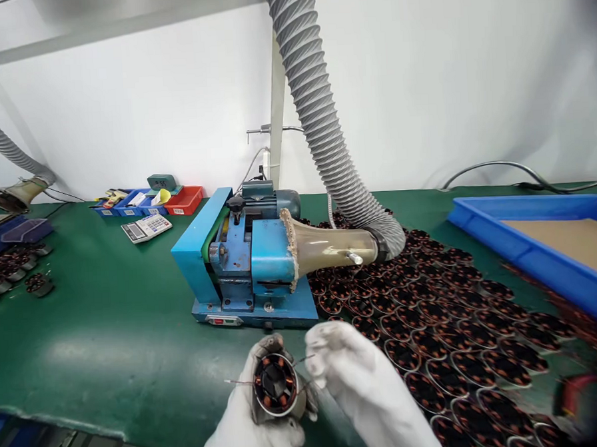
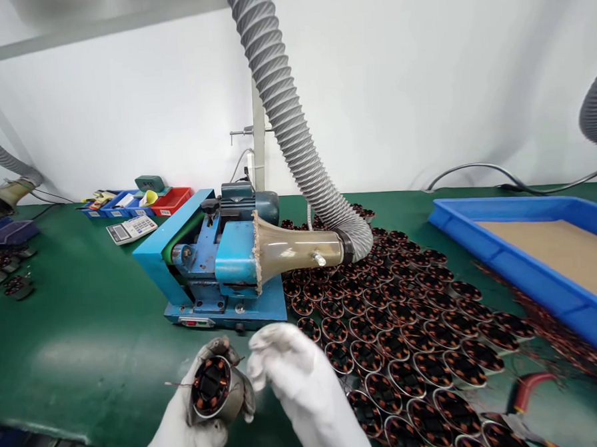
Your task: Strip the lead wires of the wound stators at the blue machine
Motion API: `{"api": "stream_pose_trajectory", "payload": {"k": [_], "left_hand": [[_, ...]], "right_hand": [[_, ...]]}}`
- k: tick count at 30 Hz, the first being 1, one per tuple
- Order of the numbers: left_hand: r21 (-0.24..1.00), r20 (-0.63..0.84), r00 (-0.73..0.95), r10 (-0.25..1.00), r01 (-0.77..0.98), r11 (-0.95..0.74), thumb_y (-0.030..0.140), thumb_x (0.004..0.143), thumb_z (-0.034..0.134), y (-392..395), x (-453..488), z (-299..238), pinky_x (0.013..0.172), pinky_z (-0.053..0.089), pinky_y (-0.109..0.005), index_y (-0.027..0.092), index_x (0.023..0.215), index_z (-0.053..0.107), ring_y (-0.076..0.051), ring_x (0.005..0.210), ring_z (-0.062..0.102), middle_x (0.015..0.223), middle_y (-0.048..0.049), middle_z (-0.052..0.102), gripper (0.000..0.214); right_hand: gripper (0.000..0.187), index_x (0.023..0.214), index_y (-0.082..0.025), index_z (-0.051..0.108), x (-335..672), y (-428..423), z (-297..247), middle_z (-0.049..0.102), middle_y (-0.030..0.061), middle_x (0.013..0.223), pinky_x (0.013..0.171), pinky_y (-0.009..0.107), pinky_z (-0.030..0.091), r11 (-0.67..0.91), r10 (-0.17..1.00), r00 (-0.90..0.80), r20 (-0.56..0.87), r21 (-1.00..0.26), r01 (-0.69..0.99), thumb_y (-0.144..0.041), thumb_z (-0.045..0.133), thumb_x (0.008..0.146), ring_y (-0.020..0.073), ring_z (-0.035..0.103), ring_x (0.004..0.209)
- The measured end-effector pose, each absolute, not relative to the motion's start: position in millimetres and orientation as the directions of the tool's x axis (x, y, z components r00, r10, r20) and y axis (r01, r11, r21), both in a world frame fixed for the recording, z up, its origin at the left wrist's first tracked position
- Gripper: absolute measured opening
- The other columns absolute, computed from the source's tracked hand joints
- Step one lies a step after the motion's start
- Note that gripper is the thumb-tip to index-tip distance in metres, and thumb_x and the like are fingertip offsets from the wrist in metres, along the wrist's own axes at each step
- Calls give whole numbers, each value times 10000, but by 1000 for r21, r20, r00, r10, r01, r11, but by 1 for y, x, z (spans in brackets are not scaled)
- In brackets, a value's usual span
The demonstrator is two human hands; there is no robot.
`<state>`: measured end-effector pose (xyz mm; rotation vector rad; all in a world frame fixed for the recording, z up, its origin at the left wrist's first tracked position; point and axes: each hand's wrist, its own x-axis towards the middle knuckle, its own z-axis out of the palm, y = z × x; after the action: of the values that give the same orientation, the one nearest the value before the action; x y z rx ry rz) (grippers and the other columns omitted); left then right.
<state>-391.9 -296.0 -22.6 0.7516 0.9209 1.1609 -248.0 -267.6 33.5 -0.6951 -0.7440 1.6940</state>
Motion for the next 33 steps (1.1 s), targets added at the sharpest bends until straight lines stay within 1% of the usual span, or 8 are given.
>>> {"api": "stream_pose_trajectory", "payload": {"k": [4, 9, 12, 15, 19, 23, 28, 33], "left_hand": [[964, -43, 121, 992, -257, 74, 432, 572, 811, -303, -398, -13, 982, 431, -411, 273, 1179, 538, -284, 1126, 556, 1214, -67, 577, 685], [954, 294, 107, 950, 30, -299, 211, 646, 727, -301, -393, -7, 925, 459, -353, 274, 1102, 550, -239, 1075, 545, 1076, -40, 555, 493], [875, 450, 70, 890, 165, -455, 120, 625, 704, -296, -395, -5, 841, 490, -314, 278, 1101, 515, -211, 971, 569, 1007, -25, 522, 536], [869, 425, 26, 905, 269, -416, 97, 673, 662, -291, -398, -2, 883, 476, -334, 287, 1183, 472, -216, 1024, 561, 1115, -44, 506, 576], [934, 276, -54, 960, 250, -255, 107, 758, 598, -278, -393, -5, 950, 442, -360, 274, 1132, 511, -221, 1089, 550, 1163, -51, 540, 419], [984, 136, -152, 979, 137, -115, 129, 794, 559, -259, -382, -19, 935, 447, -357, 238, 1111, 542, -216, 1044, 581, 1123, -65, 604, 336], [998, 67, -240, 968, 12, -66, 96, 781, 525, -238, -372, -34, 924, 440, -331, 216, 1063, 566, -200, 1026, 589, 1104, -63, 626, 309], [996, 40, -251, 967, -71, -60, 123, 746, 574, -222, -368, -35, 904, 448, -317, 210, 1046, 528, -180, 973, 606, 1069, -57, 635, 316]], "right_hand": [[129, 659, -196, 762, -258, -268, 39, 706, 64, 758, 631, 288, 504, -78, 989, -144, -30, -937, -340, -247, 835, 566, 189, 619, 685], [196, 664, -182, 734, -254, -250, 43, 606, -11, 561, 464, 182, 440, -243, 970, -163, -180, -736, -632, -307, 850, 568, 71, 496, 470], [154, 766, -235, 722, -241, -249, 41, 623, -20, 658, 528, 197, 487, 27, 993, 104, -59, -738, -674, -349, 780, 680, 83, 536, 538], [94, 869, -257, 729, -239, -264, 30, 705, 38, 876, 754, 327, 529, 367, 897, 297, 327, -926, -89, -241, 668, 800, 183, 641, 797], [320, 1059, -247, 682, -256, -272, 11, 713, 100, 1036, 850, 475, 503, 606, 731, -38, 681, -622, 496, -243, 712, 740, 303, 640, 968], [324, 1052, -175, 649, -273, -250, -2, 699, 151, 1015, 800, 490, 522, 449, 826, -21, 563, -635, 628, -402, 581, 831, 313, 657, 915], [231, 939, -178, 640, -283, -223, -8, 696, 113, 944, 814, 419, 520, 284, 952, -58, 300, -800, 528, -345, 492, 880, 259, 657, 874], [261, 915, -150, 657, -287, -208, -13, 694, 131, 912, 815, 430, 498, 257, 955, -9, 295, -816, 518, -314, 457, 887, 268, 645, 856]]}}
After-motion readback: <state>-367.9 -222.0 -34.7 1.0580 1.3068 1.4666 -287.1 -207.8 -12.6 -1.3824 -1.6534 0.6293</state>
